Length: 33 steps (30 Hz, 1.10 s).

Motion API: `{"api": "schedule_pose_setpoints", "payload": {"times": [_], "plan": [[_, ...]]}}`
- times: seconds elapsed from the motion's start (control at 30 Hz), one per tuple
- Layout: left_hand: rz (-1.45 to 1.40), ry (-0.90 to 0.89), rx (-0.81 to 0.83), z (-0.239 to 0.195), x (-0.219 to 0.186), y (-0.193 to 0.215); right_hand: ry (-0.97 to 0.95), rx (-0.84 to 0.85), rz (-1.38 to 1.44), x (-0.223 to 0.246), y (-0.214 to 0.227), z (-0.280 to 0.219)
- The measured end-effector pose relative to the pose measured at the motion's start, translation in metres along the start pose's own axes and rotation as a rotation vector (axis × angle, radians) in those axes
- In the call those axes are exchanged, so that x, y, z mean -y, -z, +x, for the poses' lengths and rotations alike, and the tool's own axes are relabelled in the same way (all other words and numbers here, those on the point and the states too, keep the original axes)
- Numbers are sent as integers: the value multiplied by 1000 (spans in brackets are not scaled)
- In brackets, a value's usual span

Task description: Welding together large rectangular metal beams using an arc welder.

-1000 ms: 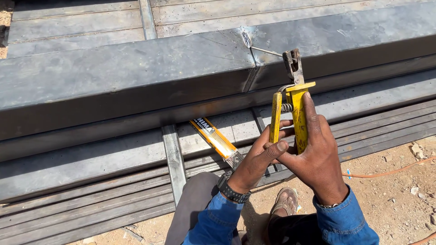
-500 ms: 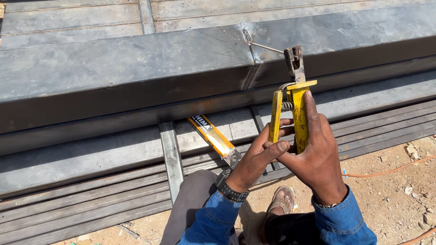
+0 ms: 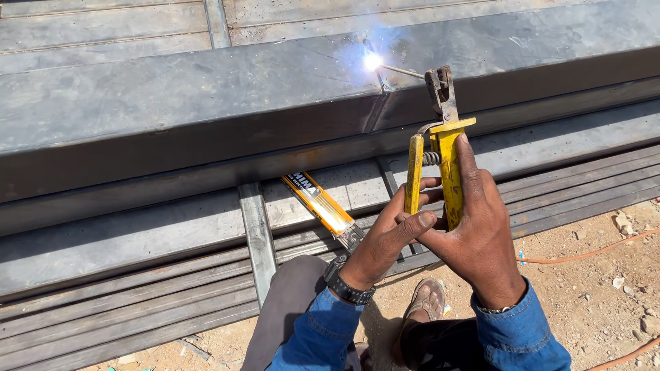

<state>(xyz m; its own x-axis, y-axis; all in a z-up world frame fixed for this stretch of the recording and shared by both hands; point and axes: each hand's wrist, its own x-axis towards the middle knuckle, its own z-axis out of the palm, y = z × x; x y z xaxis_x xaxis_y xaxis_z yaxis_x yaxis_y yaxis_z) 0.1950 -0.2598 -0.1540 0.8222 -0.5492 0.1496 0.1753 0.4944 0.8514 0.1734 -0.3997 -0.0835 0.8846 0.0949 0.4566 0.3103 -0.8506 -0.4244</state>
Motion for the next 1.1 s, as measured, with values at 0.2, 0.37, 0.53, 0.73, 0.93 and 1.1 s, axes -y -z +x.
{"api": "schedule_pose_setpoints", "payload": {"times": [0.2, 0.37, 0.53, 0.73, 0.93, 1.1], "plan": [[-12, 3, 1, 0, 3, 1, -5, 10, -16, 0, 0, 0], [-12, 11, -5, -1, 2, 1, 9, 16, -19, -2, -1, -1], [-20, 1, 3, 0, 2, 0, -2, 16, -31, -2, -1, -1], [-5, 12, -8, -1, 4, 1, 6, 19, -14, -1, 0, -1], [22, 1, -6, -2, 3, 1, 0, 21, -18, 2, 3, 0], [-2, 36, -9, -1, 3, 0, 11, 23, -18, -2, 2, -1]]}}
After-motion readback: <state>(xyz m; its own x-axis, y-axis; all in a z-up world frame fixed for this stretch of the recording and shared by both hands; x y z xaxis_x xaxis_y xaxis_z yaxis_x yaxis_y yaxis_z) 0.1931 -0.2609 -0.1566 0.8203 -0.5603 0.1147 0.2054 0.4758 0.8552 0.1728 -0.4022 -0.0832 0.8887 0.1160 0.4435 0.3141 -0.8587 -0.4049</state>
